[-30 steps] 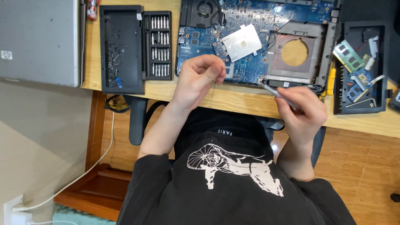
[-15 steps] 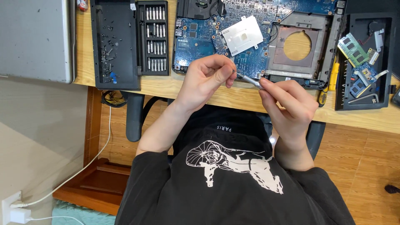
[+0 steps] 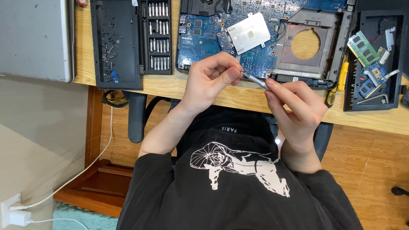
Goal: The recorder is repairing a laptop by manipulating internal components like the hard drive, RAM, and motherboard using tools.
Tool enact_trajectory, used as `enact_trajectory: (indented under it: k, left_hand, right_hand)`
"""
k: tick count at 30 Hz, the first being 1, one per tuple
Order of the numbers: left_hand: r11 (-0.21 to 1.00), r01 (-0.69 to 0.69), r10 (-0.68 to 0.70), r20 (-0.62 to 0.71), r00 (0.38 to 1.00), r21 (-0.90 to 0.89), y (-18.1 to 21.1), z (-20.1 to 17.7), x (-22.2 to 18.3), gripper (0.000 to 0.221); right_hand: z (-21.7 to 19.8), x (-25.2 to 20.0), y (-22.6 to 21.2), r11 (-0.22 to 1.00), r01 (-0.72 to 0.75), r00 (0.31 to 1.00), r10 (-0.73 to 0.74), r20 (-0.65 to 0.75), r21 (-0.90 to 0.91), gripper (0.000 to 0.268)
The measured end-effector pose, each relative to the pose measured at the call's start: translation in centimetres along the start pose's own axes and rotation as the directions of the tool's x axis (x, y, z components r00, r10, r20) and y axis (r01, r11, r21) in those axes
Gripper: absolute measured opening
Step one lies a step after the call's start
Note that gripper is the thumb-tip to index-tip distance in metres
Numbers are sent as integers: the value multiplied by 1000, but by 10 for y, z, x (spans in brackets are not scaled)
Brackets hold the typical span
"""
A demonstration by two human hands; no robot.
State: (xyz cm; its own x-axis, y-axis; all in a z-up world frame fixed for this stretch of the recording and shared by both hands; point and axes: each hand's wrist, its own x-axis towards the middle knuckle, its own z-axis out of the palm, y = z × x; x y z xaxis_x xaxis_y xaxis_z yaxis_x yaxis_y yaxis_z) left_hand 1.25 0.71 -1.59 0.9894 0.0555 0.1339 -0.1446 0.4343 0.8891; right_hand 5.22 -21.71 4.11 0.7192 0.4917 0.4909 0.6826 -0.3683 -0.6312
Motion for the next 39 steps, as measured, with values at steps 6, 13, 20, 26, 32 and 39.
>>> enact_trajectory:
  k: [6, 13, 20, 26, 32, 39]
  left_hand:
    - [993, -90, 95, -54, 994, 81, -2, 5, -1, 16]
    - [983, -134, 143, -70, 987, 123, 1, 8, -4, 14]
    - [963, -175, 192, -67, 979, 205, 2, 10, -5, 14]
    - [964, -180, 195, -61, 979, 195, 0, 11, -5, 15]
    - [967, -175, 192, -72, 979, 187, -2, 12, -4, 16]
    - [971, -177, 189, -59, 980, 160, -2, 13, -6, 16]
  right_hand:
    - [-1, 1, -7, 998, 36, 999, -36, -12, -61, 31]
    - [-5, 3, -11, 993, 92, 996, -91, 16, -70, 30]
    - [-8, -1, -12, 994, 70, 997, -68, 23, -82, 29]
    - [-10, 0, -15, 999, 32, 998, -30, 53, -33, 29]
    - [-6, -1, -12, 1000, 13, 999, -13, 31, -7, 28]
    - [6, -6, 3, 990, -23, 999, 26, -19, 142, 26]
